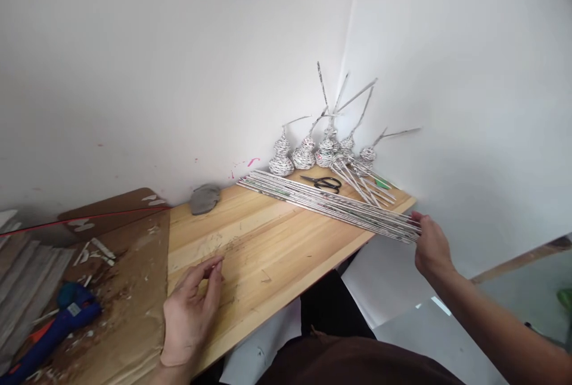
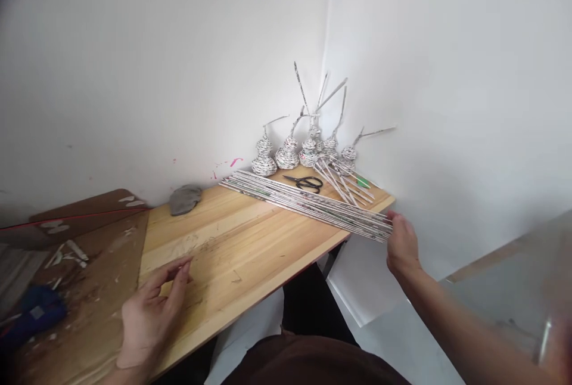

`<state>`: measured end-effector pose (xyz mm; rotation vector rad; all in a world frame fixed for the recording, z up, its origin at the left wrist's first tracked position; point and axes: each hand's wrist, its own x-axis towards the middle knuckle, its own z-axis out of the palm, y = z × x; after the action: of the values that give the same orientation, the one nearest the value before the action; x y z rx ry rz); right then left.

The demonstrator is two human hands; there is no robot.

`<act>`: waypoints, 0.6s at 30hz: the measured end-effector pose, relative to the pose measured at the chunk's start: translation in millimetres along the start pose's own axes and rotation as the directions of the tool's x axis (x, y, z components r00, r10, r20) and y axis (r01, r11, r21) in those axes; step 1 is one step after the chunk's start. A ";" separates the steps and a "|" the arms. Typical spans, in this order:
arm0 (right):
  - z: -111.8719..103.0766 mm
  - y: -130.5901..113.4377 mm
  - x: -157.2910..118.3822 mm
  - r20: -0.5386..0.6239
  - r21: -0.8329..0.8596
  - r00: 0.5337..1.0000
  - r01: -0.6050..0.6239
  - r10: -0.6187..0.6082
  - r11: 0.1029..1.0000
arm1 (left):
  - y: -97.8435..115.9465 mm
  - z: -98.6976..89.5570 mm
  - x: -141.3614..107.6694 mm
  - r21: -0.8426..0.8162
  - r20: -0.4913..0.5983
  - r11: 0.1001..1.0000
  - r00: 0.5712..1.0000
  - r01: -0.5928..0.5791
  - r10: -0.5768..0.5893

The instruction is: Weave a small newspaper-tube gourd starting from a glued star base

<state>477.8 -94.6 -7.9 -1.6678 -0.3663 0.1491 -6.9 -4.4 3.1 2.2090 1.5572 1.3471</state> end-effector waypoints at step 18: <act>101.1 -94.5 -18.0 0.913 -0.391 0.407 0.895 -0.033 0.216 | 19.7 3.7 0.1 0.001 0.146 0.968 0.958 -0.250 0.247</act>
<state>415.4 3.3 69.6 -2.3158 -2.1001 0.1102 9.4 -12.1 11.7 2.5208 1.2838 1.1989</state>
